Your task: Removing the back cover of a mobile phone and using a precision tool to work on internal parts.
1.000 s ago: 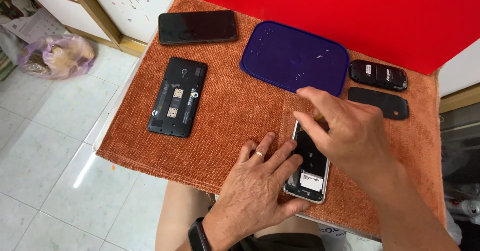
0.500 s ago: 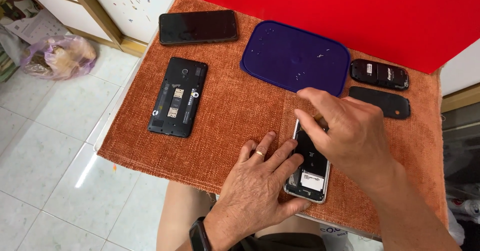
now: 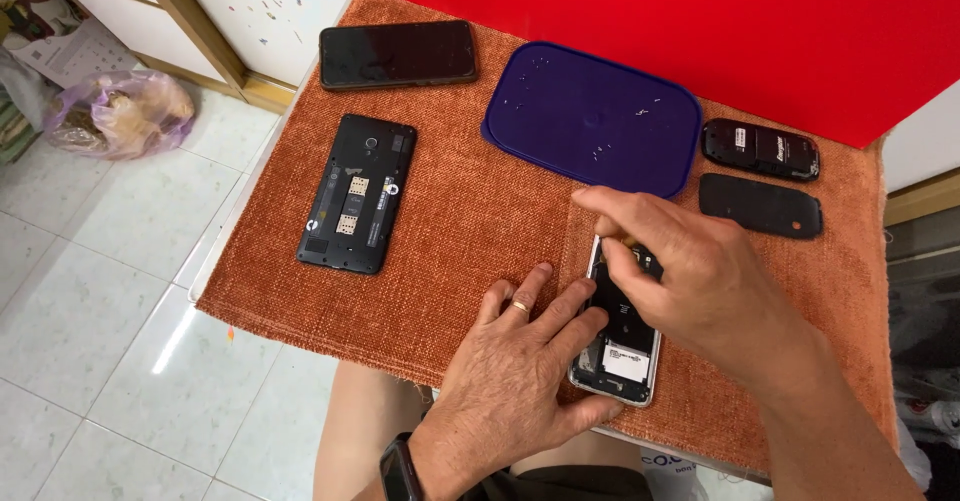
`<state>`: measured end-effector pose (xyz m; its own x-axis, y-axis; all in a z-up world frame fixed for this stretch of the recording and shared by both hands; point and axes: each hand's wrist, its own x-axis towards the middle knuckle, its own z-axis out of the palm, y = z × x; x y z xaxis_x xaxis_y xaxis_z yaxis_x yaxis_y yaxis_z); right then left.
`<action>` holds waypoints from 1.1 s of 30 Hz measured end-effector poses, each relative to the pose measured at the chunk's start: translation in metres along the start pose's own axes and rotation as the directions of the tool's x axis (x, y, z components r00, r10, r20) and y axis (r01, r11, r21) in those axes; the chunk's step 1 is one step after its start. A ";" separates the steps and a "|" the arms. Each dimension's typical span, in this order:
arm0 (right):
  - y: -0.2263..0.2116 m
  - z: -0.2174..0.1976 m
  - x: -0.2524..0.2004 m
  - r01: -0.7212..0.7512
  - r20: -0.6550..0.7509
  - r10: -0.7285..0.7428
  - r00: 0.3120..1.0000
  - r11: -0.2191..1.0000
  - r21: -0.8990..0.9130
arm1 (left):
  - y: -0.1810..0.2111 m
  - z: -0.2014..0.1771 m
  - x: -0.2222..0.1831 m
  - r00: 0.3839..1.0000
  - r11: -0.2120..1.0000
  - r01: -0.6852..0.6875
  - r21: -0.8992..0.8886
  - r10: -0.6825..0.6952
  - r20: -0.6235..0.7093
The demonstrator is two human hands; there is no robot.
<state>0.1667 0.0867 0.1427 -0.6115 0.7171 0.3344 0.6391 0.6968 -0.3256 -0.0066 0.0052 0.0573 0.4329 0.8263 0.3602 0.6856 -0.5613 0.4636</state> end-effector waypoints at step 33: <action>0.015 0.015 -0.007 0.008 -0.148 -0.042 0.988 0.976 -0.220 | 0.000 -0.001 0.000 1.000 1.000 0.002 -0.008 -0.002 -0.025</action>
<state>0.1737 0.0927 0.1223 -0.5615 0.6775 0.4752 0.7211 0.6823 -0.1207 -0.0073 0.0048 0.0586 0.4168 0.8260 0.3796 0.6815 -0.5602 0.4708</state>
